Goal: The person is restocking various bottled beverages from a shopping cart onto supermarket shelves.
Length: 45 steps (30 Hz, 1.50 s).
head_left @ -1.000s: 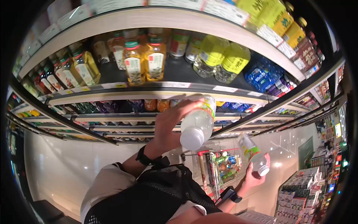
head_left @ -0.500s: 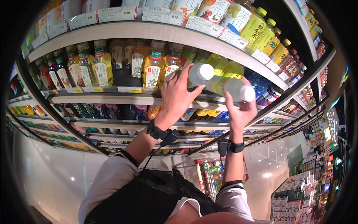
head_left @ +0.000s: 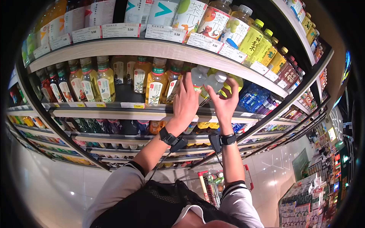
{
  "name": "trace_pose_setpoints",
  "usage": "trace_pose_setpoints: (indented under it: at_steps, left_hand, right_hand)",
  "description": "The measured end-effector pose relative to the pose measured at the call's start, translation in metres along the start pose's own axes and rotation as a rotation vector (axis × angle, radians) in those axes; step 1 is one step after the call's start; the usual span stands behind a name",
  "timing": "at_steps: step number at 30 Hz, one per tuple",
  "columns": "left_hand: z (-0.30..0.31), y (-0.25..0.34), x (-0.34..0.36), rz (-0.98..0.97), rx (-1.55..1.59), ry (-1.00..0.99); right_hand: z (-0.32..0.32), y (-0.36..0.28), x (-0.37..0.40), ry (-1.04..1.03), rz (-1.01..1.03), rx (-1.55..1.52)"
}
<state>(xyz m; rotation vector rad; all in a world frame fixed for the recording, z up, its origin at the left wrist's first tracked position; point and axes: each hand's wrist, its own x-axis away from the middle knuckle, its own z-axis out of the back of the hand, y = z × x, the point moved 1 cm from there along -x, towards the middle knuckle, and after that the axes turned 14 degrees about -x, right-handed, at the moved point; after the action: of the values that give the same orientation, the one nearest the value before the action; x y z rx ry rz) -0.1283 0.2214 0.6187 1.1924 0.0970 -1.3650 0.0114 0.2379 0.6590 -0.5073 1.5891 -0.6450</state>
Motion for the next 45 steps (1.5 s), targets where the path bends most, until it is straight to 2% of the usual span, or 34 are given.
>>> trace_pose_setpoints:
  at_steps: [3, 5, 7, 9, 11, 13, 14, 15, 17, 18, 19, 30, 33, 39, 41, 43, 45]
  left_hand:
    - [-0.011, -0.006, 0.003, -0.090, -0.055, 0.087]
    - [-0.014, -0.009, 0.009, -0.116, -0.064, 0.097]
    - [-0.011, -0.004, 0.014, -0.142, -0.083, 0.113]
    - [-0.006, -0.002, 0.022, -0.156, -0.058, 0.103]
    - [0.000, 0.004, 0.027, -0.167, -0.049, 0.101]
    - [-0.007, 0.004, 0.029, -0.207, -0.083, 0.187]
    - [-0.008, 0.003, 0.035, -0.210, -0.062, 0.109]
    - [-0.002, 0.006, 0.039, -0.213, -0.038, 0.033]
    - [-0.008, 0.001, 0.048, -0.257, -0.070, 0.027]
    - [-0.009, -0.002, 0.051, -0.254, -0.042, -0.038]
    - [-0.010, -0.003, 0.053, -0.250, -0.014, -0.103]
    - [-0.013, -0.007, 0.057, -0.315, -0.045, -0.035]
    - [-0.021, -0.014, 0.055, -0.323, 0.008, -0.091]
    - [-0.017, -0.026, 0.051, -0.389, -0.109, -0.127]
    - [-0.015, -0.029, 0.059, -0.453, -0.015, -0.102]
    - [-0.008, -0.028, 0.071, -0.405, 0.037, -0.090]
    - [0.000, -0.037, 0.077, -0.450, 0.144, -0.027]
  right_hand:
    - [-0.007, 0.011, -0.008, -0.020, 0.046, 0.039]
    - [-0.010, 0.007, -0.005, -0.021, -0.020, 0.025]
    - [-0.015, 0.003, -0.002, -0.033, 0.090, 0.199]
    - [-0.017, 0.009, -0.001, -0.046, 0.113, 0.245]
    - [-0.013, 0.027, -0.002, -0.077, 0.291, 0.431]
    - [-0.013, 0.033, 0.001, -0.087, 0.285, 0.469]
    - [-0.014, 0.035, 0.003, -0.091, 0.287, 0.511]
    - [-0.015, 0.037, 0.005, -0.097, 0.282, 0.509]
    - [-0.016, 0.042, 0.008, -0.057, 0.303, 0.449]
    - [-0.018, 0.046, 0.008, -0.034, 0.222, 0.308]
    - [-0.018, 0.048, 0.011, -0.034, 0.215, 0.306]
    - [-0.013, 0.049, 0.027, -0.065, 0.167, 0.277]
    - [-0.012, 0.054, 0.030, -0.050, 0.145, 0.257]
    - [-0.016, 0.061, 0.027, -0.041, 0.148, 0.183]
    - [-0.016, 0.060, 0.032, -0.036, 0.133, 0.191]
    - [-0.015, 0.060, 0.040, -0.002, 0.096, 0.189]
    - [-0.016, 0.065, 0.041, 0.002, 0.084, 0.191]
